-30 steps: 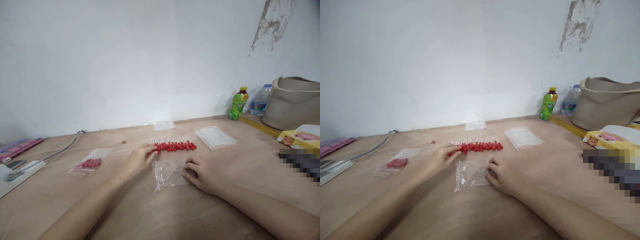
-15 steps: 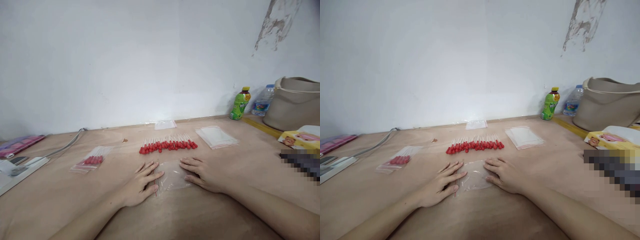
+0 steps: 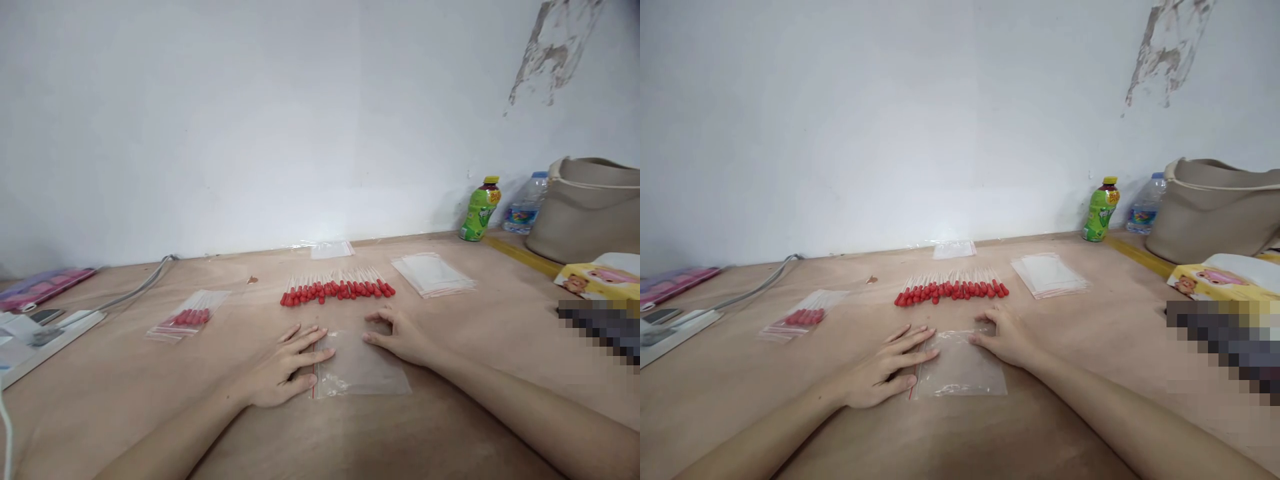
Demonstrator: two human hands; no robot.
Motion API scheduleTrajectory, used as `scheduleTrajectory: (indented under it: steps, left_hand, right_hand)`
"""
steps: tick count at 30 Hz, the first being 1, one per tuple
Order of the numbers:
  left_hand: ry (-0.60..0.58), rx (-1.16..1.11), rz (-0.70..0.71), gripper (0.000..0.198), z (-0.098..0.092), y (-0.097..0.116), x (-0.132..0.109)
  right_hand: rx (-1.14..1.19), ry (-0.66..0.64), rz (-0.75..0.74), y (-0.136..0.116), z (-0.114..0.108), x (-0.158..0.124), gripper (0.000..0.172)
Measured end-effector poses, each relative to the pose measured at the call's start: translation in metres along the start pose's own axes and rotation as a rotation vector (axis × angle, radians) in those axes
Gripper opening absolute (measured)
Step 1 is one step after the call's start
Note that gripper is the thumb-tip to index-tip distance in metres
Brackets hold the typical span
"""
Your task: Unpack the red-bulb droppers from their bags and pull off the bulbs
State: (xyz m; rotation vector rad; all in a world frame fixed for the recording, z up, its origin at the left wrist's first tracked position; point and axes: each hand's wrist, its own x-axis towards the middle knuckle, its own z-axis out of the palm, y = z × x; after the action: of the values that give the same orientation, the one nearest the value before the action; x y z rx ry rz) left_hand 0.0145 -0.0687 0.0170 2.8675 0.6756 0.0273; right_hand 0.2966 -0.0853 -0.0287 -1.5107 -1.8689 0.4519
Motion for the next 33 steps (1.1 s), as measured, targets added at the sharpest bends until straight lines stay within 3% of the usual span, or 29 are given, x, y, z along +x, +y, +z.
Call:
scheduleTrajectory:
  steps: [4, 7, 10, 12, 14, 16, 19, 22, 25, 27, 30, 32, 33]
  left_hand:
    - [0.096, -0.040, -0.015, 0.052, 0.004, 0.001, -0.001]
    - [0.158, -0.094, -0.035, 0.053, 0.007, 0.000, -0.003]
    - [0.268, -0.098, -0.077, 0.054, 0.010, -0.001, -0.004]
    - [0.380, -0.072, -0.098, 0.053, 0.012, -0.001, -0.003]
    - [0.458, -0.043, -0.088, 0.052, 0.014, -0.001, -0.002]
    - [0.473, -0.028, -0.063, 0.051, 0.015, -0.001, -0.001]
    - [0.441, -0.029, -0.051, 0.050, 0.016, -0.002, 0.001]
    - [0.421, -0.045, -0.056, 0.049, 0.016, -0.003, 0.002]
    - [0.430, -0.055, -0.066, 0.048, 0.017, -0.002, 0.002]
    - [0.450, -0.052, -0.091, 0.046, 0.017, -0.002, 0.002]
    - [0.511, -0.014, -0.171, 0.039, 0.016, -0.003, 0.003]
    - [0.567, 0.047, -0.254, 0.031, 0.014, -0.007, 0.003]
    - [0.593, 0.088, -0.308, 0.027, 0.012, -0.011, 0.003]
  right_hand:
    - [-0.109, -0.040, 0.009, -0.002, 0.001, 0.000, 0.030]
    - [-0.211, -0.028, -0.108, -0.012, -0.002, -0.008, 0.022]
    - [-0.265, 0.100, -0.271, -0.017, -0.013, -0.013, 0.018]
    - [-0.240, 0.281, -0.252, -0.011, -0.027, -0.010, 0.020]
    - [-0.181, 0.502, -0.083, 0.004, -0.048, -0.002, 0.024]
    - [-0.164, 0.664, 0.201, 0.026, -0.070, 0.007, 0.029]
    - [-0.289, 0.720, 0.554, 0.061, -0.096, 0.016, 0.031]
    - [-0.388, 0.677, 0.663, 0.087, -0.106, 0.018, 0.030]
    - [-0.473, 0.670, 0.722, 0.097, -0.106, 0.016, 0.031]
    - [-0.559, 0.773, 0.670, 0.095, -0.103, 0.014, 0.035]
    - [-0.665, 0.919, 0.422, 0.078, -0.092, 0.010, 0.035]
    - [-0.603, 0.865, 0.199, 0.061, -0.078, 0.005, 0.032]
    - [-0.523, 0.746, 0.048, 0.050, -0.069, 0.002, 0.028]
